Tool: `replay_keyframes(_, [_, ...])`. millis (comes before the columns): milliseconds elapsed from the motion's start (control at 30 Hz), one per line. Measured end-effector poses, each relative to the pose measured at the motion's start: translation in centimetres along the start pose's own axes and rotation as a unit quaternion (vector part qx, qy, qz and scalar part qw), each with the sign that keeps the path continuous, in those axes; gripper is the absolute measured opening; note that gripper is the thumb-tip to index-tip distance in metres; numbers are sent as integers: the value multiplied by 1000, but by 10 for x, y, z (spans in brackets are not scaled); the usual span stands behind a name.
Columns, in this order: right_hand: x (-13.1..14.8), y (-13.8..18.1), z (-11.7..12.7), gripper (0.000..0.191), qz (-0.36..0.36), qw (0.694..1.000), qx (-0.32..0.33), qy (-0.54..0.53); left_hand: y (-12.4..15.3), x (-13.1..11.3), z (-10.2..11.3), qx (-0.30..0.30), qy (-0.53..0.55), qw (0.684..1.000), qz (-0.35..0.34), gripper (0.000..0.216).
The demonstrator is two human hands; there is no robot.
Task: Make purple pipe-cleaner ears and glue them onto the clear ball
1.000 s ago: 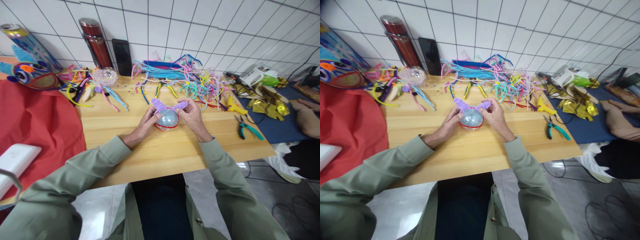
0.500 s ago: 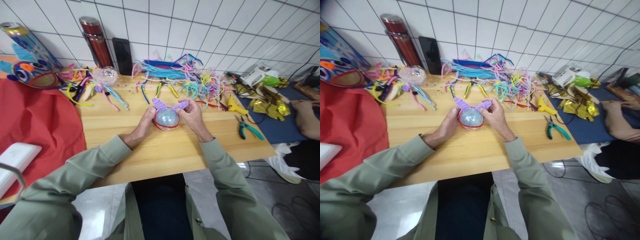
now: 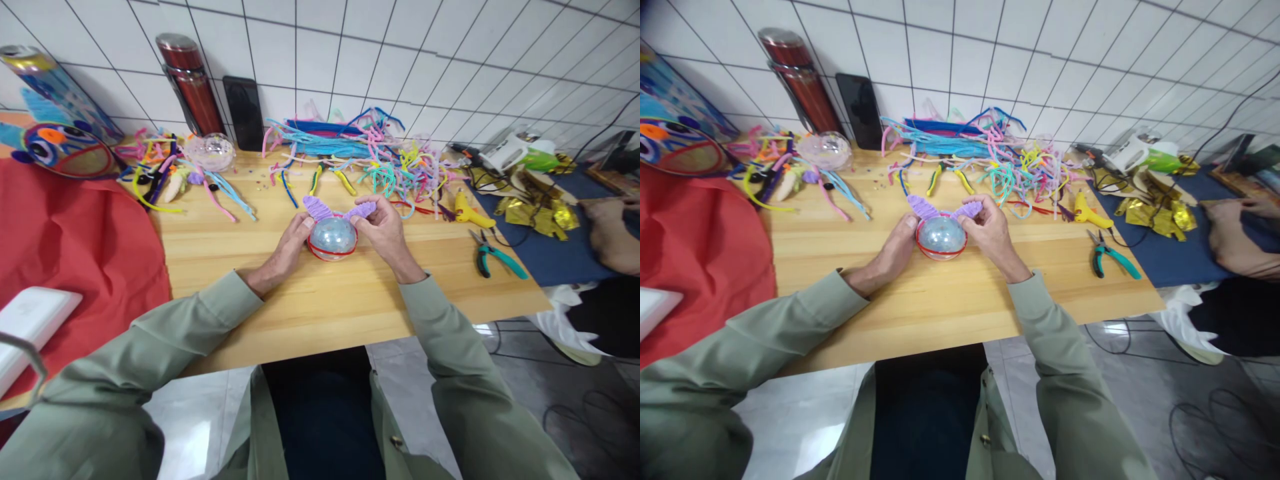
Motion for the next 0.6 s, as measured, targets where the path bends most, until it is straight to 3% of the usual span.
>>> replay_keyframes(267, [0,-2,0,38,-1,1000,13,-2,0,-7,-1,20,-42,999,11,56])
replay_keyframes(600, [2,-1,-1,32,-5,1000,18,-13,-3,5,3,-15,-2,1000,17,54])
Point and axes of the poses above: each hand's wrist, its own y-axis away from the middle knuckle, its own z-axis out of the back of the hand, x = y × z, the point moved 10 cm from there along -y, towards the middle knuckle, and after that the axes turned 12 degrees about -y, right-handed, at the moved point
